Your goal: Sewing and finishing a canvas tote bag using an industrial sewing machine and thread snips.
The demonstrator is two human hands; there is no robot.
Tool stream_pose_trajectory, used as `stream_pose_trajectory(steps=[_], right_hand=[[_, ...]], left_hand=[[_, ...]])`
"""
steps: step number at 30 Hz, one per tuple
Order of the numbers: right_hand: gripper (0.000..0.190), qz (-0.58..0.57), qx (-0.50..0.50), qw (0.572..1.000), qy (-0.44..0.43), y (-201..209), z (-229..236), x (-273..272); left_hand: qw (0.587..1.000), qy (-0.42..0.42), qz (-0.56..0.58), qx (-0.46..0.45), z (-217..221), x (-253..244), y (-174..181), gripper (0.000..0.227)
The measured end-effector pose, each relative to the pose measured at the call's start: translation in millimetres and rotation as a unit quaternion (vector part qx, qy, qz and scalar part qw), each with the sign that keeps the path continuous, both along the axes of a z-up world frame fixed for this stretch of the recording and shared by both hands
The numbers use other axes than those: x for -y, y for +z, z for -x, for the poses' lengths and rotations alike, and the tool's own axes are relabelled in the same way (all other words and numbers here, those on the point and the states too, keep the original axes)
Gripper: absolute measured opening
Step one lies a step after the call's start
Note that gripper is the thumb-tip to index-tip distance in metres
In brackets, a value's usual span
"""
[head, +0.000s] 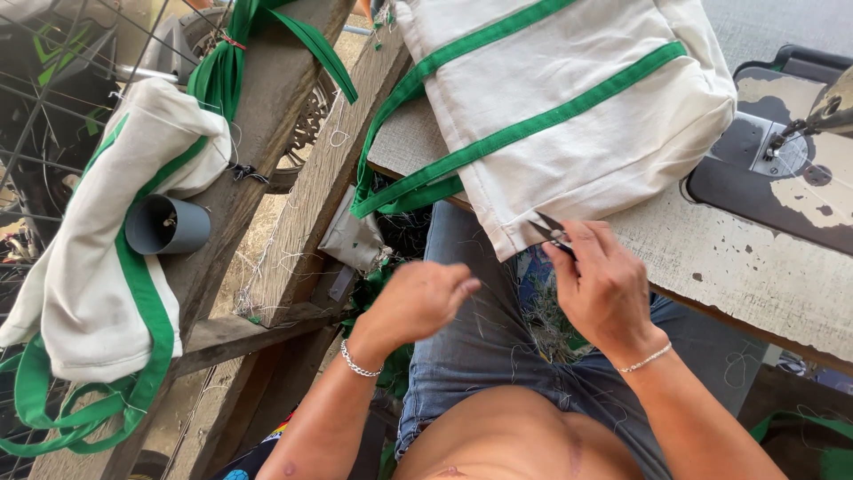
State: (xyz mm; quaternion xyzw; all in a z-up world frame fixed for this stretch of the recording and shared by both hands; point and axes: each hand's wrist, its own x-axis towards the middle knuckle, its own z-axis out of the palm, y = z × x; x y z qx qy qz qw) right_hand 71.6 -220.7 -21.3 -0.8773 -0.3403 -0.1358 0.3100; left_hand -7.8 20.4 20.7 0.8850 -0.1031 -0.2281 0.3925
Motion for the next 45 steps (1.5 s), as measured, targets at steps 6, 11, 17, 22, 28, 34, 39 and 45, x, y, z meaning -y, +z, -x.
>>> stream_pose_trajectory(steps=[6,11,17,22,28,34,39,45], right_hand=[[0.025,-0.004,0.133,0.991,-0.006,0.5,-30.7,22.5],[0.029,0.146,0.109,0.982,-0.047,-18.2,-44.7,50.4],[0.023,0.069,0.070,0.994,0.050,3.5,0.9,46.6],[0.023,-0.078,0.129,0.988,0.028,21.9,-20.8,70.4],[0.026,-0.183,0.041,0.982,-0.012,14.9,-28.3,82.6],[0.031,-0.173,0.056,0.983,-0.022,4.5,-38.6,61.0],[0.028,-0.060,0.105,0.992,-0.023,-11.1,-61.4,57.9],[0.029,-0.073,0.052,0.995,-0.032,0.5,-63.1,59.8]], left_hand=[[0.890,0.159,-0.027,0.427,-27.5,0.6,-31.7,0.034],[0.922,0.136,-0.111,0.346,-48.8,28.5,-13.3,0.074],[0.909,0.087,-0.285,0.291,-96.7,12.1,-22.3,0.084],[0.915,0.025,-0.284,0.287,-151.1,-22.9,-28.9,0.082],[0.885,0.012,-0.129,0.448,-150.3,43.8,-50.7,0.031],[0.889,0.018,0.029,0.457,-125.7,91.1,-71.5,0.025],[0.870,-0.026,0.079,0.486,-122.5,96.2,-49.7,0.019],[0.862,-0.059,0.011,0.503,-128.8,84.7,-34.0,0.013]])
